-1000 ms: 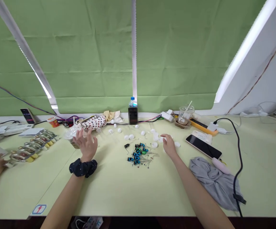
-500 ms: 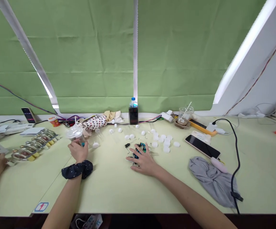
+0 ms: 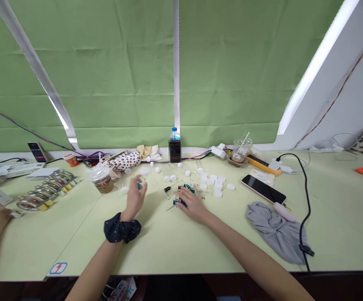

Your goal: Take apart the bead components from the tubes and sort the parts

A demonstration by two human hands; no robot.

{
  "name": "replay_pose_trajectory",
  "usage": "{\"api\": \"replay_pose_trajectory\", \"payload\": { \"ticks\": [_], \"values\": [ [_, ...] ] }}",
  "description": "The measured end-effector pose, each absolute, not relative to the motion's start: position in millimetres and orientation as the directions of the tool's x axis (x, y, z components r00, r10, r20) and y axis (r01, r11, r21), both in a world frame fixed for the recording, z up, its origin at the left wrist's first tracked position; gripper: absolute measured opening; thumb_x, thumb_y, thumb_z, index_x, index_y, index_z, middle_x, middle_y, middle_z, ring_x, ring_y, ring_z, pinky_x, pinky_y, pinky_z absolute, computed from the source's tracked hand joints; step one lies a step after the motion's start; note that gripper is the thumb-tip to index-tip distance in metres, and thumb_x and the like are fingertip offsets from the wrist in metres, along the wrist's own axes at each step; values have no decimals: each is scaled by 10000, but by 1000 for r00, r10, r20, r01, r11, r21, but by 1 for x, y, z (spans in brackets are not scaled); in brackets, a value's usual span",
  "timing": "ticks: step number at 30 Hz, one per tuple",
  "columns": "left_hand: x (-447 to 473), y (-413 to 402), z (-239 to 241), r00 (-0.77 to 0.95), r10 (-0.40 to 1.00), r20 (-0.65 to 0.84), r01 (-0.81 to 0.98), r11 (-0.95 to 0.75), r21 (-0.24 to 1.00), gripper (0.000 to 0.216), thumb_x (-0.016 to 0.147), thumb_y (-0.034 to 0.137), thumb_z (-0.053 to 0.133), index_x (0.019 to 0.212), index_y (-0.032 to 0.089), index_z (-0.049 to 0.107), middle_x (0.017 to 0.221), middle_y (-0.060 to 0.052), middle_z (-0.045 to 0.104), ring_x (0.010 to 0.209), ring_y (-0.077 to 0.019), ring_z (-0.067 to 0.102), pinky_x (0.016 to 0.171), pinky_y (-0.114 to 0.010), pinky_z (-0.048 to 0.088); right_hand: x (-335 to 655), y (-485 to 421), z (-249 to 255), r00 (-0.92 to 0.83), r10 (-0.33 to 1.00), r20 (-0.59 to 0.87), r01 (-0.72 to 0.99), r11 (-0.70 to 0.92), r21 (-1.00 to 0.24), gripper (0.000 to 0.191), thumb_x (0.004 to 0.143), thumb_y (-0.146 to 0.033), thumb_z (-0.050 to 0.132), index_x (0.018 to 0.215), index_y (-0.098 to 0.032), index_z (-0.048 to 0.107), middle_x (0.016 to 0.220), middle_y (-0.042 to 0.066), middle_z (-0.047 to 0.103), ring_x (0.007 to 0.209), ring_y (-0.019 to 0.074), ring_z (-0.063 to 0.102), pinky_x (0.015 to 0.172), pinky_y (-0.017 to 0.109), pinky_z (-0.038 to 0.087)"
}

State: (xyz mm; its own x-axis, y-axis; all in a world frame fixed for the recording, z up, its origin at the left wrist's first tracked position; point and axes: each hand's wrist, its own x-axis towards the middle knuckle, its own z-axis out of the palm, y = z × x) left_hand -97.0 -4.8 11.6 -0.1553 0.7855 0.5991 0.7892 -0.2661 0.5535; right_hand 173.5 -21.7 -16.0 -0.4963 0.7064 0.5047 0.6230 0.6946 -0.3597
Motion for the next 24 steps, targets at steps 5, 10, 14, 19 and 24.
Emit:
{"api": "replay_pose_trajectory", "payload": {
  "ticks": [5, 10, 14, 19, 24],
  "values": [
    [-30, -23, 13, 303, 856, 418, 795, -469, 384, 373, 859, 368, 488, 1227, 303, 500, 1018, -51, 558, 870, -193, 581, 711, -252, 439, 181, -8, 3, -180, 872, 454, 376, 488, -788, 417, 916, -469, 333, 1196, -201, 487, 768, 24, 629, 764, 184, 592, 774, 324, 439],
    [-1, -21, 20, 396, 792, 465, 699, -588, 407, 384, 827, 376, 558, 1202, 300, 526, 1014, -58, 541, 825, -188, 592, 710, -270, 462, 183, 7, 8, -12, 947, 322, 362, 304, -881, 380, 865, -499, 376, 677, -203, 521, 521, -34, 479, 512, 138, 455, 522, 237, 350],
    [5, -20, 20, 368, 756, 541, 541, -647, 537, 352, 820, 378, 580, 1132, 226, 519, 1041, -82, 550, 921, -210, 563, 819, -327, 454, 191, 13, 5, 141, 951, 274, 410, 196, -891, 334, 827, -360, 344, 559, -199, 460, 540, -6, 527, 521, 141, 465, 491, 233, 325],
    [5, -27, 12, 375, 833, 406, 522, -552, 651, 292, 855, 405, 511, 1068, 209, 551, 893, -69, 608, 780, -213, 565, 746, -335, 434, 201, 10, 9, 140, 953, 270, 447, 182, -876, 321, 762, -271, 359, 473, -183, 466, 519, 13, 549, 524, 139, 474, 509, 239, 313],
    [6, -35, 17, 367, 875, 316, 454, -465, 760, 294, 833, 432, 533, 981, 191, 612, 702, -26, 592, 627, -170, 509, 633, -270, 386, 202, 3, 16, 127, 945, 301, 466, 211, -859, 332, 758, -260, 365, 446, -185, 448, 484, 18, 513, 542, 142, 467, 507, 241, 310]
  ]
}}
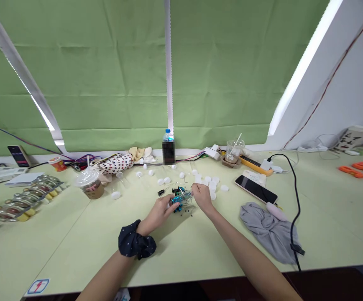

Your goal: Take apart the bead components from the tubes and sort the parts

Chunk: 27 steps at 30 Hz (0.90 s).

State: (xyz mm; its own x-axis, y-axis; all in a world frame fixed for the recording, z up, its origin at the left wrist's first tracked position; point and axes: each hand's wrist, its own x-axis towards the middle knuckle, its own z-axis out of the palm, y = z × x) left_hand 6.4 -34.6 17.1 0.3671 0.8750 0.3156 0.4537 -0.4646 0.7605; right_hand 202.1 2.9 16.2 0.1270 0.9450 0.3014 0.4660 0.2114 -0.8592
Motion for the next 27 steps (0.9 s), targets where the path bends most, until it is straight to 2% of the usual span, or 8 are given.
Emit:
{"api": "replay_pose_trajectory", "payload": {
  "ticks": [4, 8, 11, 14, 18, 21, 25, 27],
  "values": [
    [13, -42, 24, 336, 920, 201, 306, -308, 901, 335, 803, 486, 550, 824, 160, 621, 565, 13, 497, 504, -115, 407, 497, -224, 316, 198, -5, 20, 108, 923, 368, 457, 283, -843, 332, 774, -279, 368, 462, -192, 438, 470, 17, 483, 532, 141, 452, 497, 247, 315],
    [12, -45, 27, 422, 903, -86, 48, 73, 996, 447, 812, 579, 472, 776, 146, 579, 486, 65, 337, 392, -62, 233, 383, -198, 197, 214, -5, 31, 99, 862, 497, 360, 435, -825, 341, 779, -317, 400, 463, -193, 424, 477, 5, 445, 494, 120, 415, 504, 250, 330],
    [1, -39, 28, 485, 847, -219, -105, 305, 947, 494, 819, 595, 448, 855, 125, 597, 483, 88, 255, 391, -51, 147, 353, -185, 139, 246, 8, 44, 395, 748, 533, 202, 496, -845, 337, 785, -369, 405, 503, -189, 444, 534, 11, 469, 498, 112, 413, 478, 241, 325],
    [-8, -28, 30, 412, 888, -205, -213, 313, 926, 454, 819, 560, 482, 879, 122, 583, 492, 97, 249, 388, -41, 139, 353, -168, 167, 268, 22, 50, 557, 750, 357, -53, 461, -886, 366, 818, -469, 391, 585, -192, 444, 522, -22, 417, 418, 85, 342, 398, 218, 257],
    [-10, -21, 32, 352, 924, -145, -268, 248, 931, 374, 823, 538, 502, 783, 166, 495, 474, 100, 290, 371, -37, 172, 361, -161, 243, 251, 25, 40, 27, 967, 254, -191, 254, -948, 322, 790, -502, 505, 703, -193, 474, 628, -7, 531, 418, 79, 402, 379, 211, 297],
    [-12, -22, 31, 371, 913, -173, -251, 277, 927, 350, 821, 533, 509, 777, 191, 450, 453, 102, 316, 358, -43, 176, 348, -163, 261, 229, 17, 33, -233, 934, 270, -169, 234, -957, 273, 807, -471, 524, 876, -208, 518, 650, -26, 519, 455, 79, 402, 398, 196, 301],
    [-17, -21, 27, 423, 875, -235, -217, 349, 912, 342, 830, 538, 482, 781, 201, 460, 420, 107, 306, 337, -49, 156, 326, -166, 259, 221, 9, 31, -414, 880, 233, -63, 228, -972, 311, 827, -452, 519, 987, -190, 570, 487, -86, 348, 414, 67, 284, 409, 192, 266],
    [-18, -20, 26, 450, 853, -265, -196, 384, 902, 384, 832, 555, 454, 696, 196, 439, 402, 102, 292, 328, -49, 152, 314, -173, 257, 221, 6, 31, -499, 842, 204, -14, 228, -974, 358, 808, -443, 557, 1053, -183, 581, 485, -82, 384, 432, 69, 325, 434, 193, 289]
  ]
}}
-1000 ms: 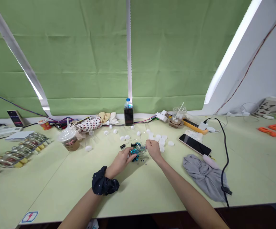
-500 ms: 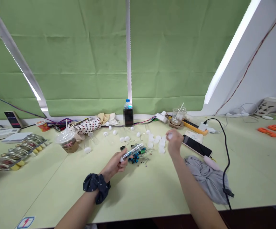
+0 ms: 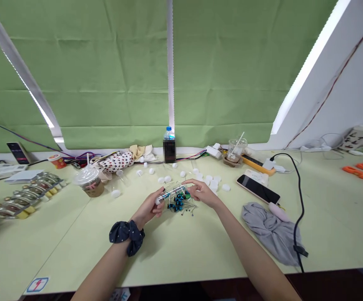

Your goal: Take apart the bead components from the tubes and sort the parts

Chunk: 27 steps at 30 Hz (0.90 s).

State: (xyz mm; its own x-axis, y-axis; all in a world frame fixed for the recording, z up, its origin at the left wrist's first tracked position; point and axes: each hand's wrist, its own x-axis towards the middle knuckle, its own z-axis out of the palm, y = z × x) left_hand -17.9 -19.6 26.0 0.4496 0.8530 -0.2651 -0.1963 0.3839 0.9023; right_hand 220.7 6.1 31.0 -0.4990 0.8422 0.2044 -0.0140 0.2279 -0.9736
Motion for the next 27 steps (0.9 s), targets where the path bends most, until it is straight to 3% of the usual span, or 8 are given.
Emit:
{"api": "replay_pose_trajectory", "payload": {
  "ticks": [3, 6, 9, 14, 20, 27],
  "values": [
    [-19, -18, 27, 470, 828, -306, -144, 414, 899, 425, 831, 557, 428, 605, 199, 384, 381, 100, 268, 312, -46, 160, 313, -183, 282, 215, 2, 28, -617, 764, 188, 30, 261, -965, 395, 791, -426, 589, 1097, -177, 593, 571, -29, 548, 535, 96, 458, 504, 205, 353],
    [-20, -19, 32, 405, 870, -282, -127, 359, 925, 312, 817, 496, 470, 722, 199, 454, 388, 114, 280, 305, -51, 171, 319, -182, 306, 207, 1, 22, -687, 713, 139, 41, 229, -973, 395, 800, -433, 581, 1099, -175, 599, 693, 13, 642, 499, 74, 427, 476, 195, 329],
    [-23, -21, 38, 281, 942, -185, -111, 223, 968, 241, 786, 435, 534, 793, 206, 460, 402, 119, 318, 309, -50, 197, 331, -179, 330, 204, 4, 14, -706, 706, 53, 31, 106, -994, 439, 778, -454, 604, 1119, -179, 583, 799, 43, 676, 423, 39, 335, 418, 184, 278],
    [-28, -21, 42, 149, 989, -10, -24, 13, 1000, 242, 775, 404, 566, 747, 202, 435, 400, 103, 388, 323, -47, 247, 381, -190, 381, 207, 12, -1, -642, 767, -4, -38, -37, -999, 444, 705, -457, 684, 1036, -169, 621, 882, 63, 672, 415, 19, 336, 398, 181, 252],
    [-38, -14, 40, -16, 994, 104, 143, -101, 985, 237, 752, 403, 589, 778, 195, 478, 425, 103, 382, 344, -62, 309, 396, -194, 377, 206, 21, -16, -529, 845, -83, -77, -145, -986, 397, 600, -435, 768, 824, -133, 642, 763, 31, 637, 415, 12, 345, 387, 179, 227],
    [-50, -15, 43, -139, 918, 371, 431, -281, 857, 215, 762, 385, 547, 854, 192, 537, 507, 75, 398, 435, -94, 402, 440, -194, 322, 205, 22, -17, -508, 847, -156, 10, -176, -984, 380, 672, -489, 692, 736, -125, 607, 693, 36, 643, 374, 32, 403, 346, 179, 209]
  ]
}}
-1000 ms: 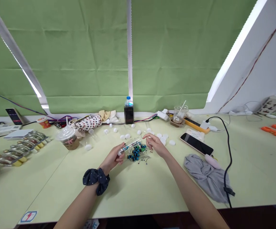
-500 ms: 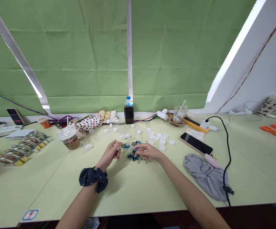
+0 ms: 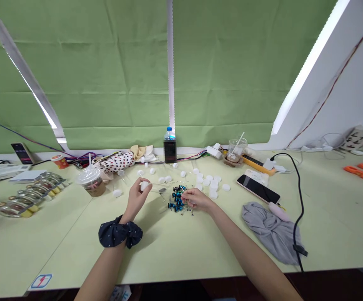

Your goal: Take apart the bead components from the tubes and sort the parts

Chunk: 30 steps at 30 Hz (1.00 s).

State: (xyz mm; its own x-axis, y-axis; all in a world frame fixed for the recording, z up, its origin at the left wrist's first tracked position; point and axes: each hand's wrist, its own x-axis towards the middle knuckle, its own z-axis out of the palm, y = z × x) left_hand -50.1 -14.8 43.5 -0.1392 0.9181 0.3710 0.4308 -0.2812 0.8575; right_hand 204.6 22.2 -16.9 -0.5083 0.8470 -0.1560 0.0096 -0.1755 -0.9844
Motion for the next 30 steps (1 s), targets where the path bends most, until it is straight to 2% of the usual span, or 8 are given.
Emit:
{"api": "replay_pose_trajectory", "payload": {
  "ticks": [4, 7, 9, 13, 17, 22, 26, 30],
  "values": [
    [-69, -8, 44, -349, 778, 522, 657, -193, 728, 293, 791, 417, 506, 968, 184, 519, 556, 54, 436, 479, -129, 442, 487, -232, 339, 210, 20, -7, -526, 827, -199, 54, -201, -978, 376, 719, -488, 658, 882, -156, 590, 719, 63, 692, 355, 50, 421, 337, 178, 256],
    [-88, 10, 39, -404, 688, 603, 812, -35, 583, 402, 799, 431, 497, 1083, 150, 456, 788, -42, 579, 667, -203, 555, 619, -299, 402, 218, 20, 0, -508, 829, -234, 104, -211, -972, 415, 750, -503, 622, 1011, -186, 567, 725, 69, 704, 368, 83, 465, 345, 193, 317],
    [-98, 27, 33, -351, 695, 628, 894, 48, 446, 402, 800, 407, 490, 1083, 125, 451, 899, -107, 587, 850, -273, 561, 722, -347, 408, 224, 20, 3, -497, 830, -253, 144, -208, -967, 434, 760, -508, 603, 1063, -201, 549, 697, 61, 701, 368, 98, 473, 346, 201, 334],
    [-108, 57, 17, -345, 768, 540, 935, 226, 274, 324, 830, 372, 431, 1053, 141, 473, 969, -151, 591, 1002, -348, 492, 816, -441, 363, 234, 26, -1, -447, 851, -275, 224, -191, -956, 369, 776, -487, 553, 1005, -198, 570, 594, 33, 660, 342, 111, 452, 329, 207, 307],
    [-109, 78, -3, -358, 803, 477, 933, 290, 214, 310, 849, 367, 404, 1050, 147, 490, 1048, -185, 565, 1054, -368, 443, 847, -496, 323, 245, 42, -9, -82, 997, -3, 223, 16, -975, 203, 760, -353, 505, 772, -169, 590, 513, -14, 540, 351, 88, 391, 357, 204, 272],
    [-112, 93, -24, -352, 795, 494, 936, 287, 204, 332, 865, 375, 379, 1043, 129, 513, 1069, -203, 534, 1068, -380, 419, 888, -545, 278, 273, 64, -18, 282, 921, 269, 294, 184, -938, 197, 763, -277, 401, 841, -188, 558, 725, 14, 532, 602, 140, 490, 548, 254, 401],
    [-113, 93, -31, -319, 795, 516, 947, 250, 201, 373, 869, 403, 379, 1075, 129, 526, 1097, -202, 508, 1093, -379, 407, 932, -579, 236, 291, 73, -29, 374, 830, 414, 421, 246, -873, 151, 740, -255, 469, 815, -188, 582, 903, 63, 516, 859, 204, 505, 817, 351, 414],
    [-107, 85, -28, -247, 783, 571, 968, 167, 189, 406, 875, 410, 388, 1160, 143, 498, 1196, -193, 452, 1196, -359, 338, 993, -581, 187, 295, 75, -44, 322, 772, 548, 642, 248, -726, 157, 769, -242, 495, 813, -173, 630, 906, 86, 497, 906, 225, 486, 880, 384, 395]
  ]
}}
